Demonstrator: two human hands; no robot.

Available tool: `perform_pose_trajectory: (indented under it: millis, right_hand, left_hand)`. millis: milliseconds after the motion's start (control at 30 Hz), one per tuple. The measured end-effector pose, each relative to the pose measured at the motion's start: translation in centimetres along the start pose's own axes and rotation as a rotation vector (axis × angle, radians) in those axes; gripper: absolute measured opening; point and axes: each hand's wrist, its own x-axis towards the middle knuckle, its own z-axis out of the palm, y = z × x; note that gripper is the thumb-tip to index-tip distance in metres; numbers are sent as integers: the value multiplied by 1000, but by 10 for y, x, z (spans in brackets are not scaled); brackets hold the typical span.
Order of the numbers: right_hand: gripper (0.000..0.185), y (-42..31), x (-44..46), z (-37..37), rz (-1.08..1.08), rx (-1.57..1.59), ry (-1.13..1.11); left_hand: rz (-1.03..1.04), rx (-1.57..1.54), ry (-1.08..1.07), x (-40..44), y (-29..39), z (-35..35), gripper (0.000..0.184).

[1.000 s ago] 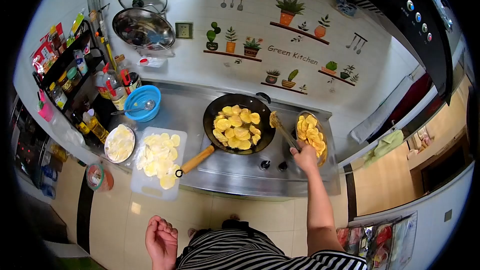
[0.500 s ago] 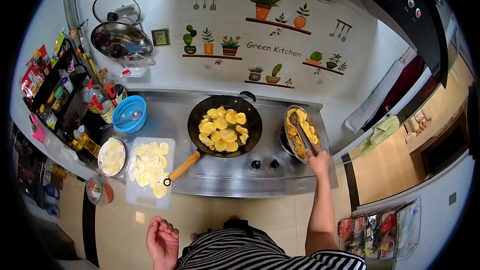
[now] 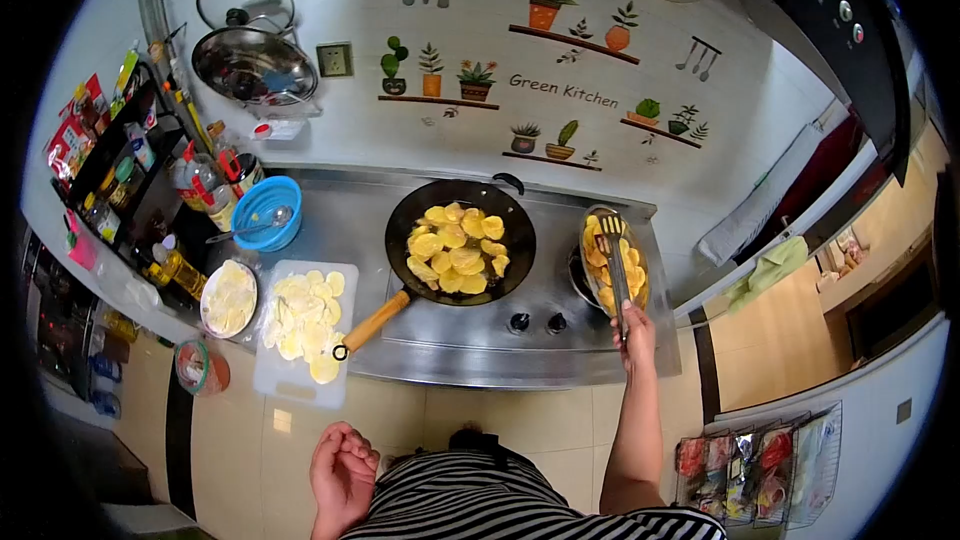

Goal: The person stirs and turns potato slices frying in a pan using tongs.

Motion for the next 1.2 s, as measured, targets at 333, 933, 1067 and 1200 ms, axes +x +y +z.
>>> perform_pose_trajectory:
  millis: [333,933,1067,1200]
  right_hand:
    - [40,-15,-31,69,-139,-544,-437]
    - [47,-35,-23,164,-562,-1499,-366]
    - [41,-51,-11,171,-581,-1449,-266]
    - [42,-60,4,200,-538,-1471,-256]
  left_hand:
    - [9,-32,22,-10,10,-16,13]
    - [109,-34,122,-26,26,-44,12]
    - [130,-49,144,-30,27,-43,13]
    - [142,-109,125,-32,25,-45,13]
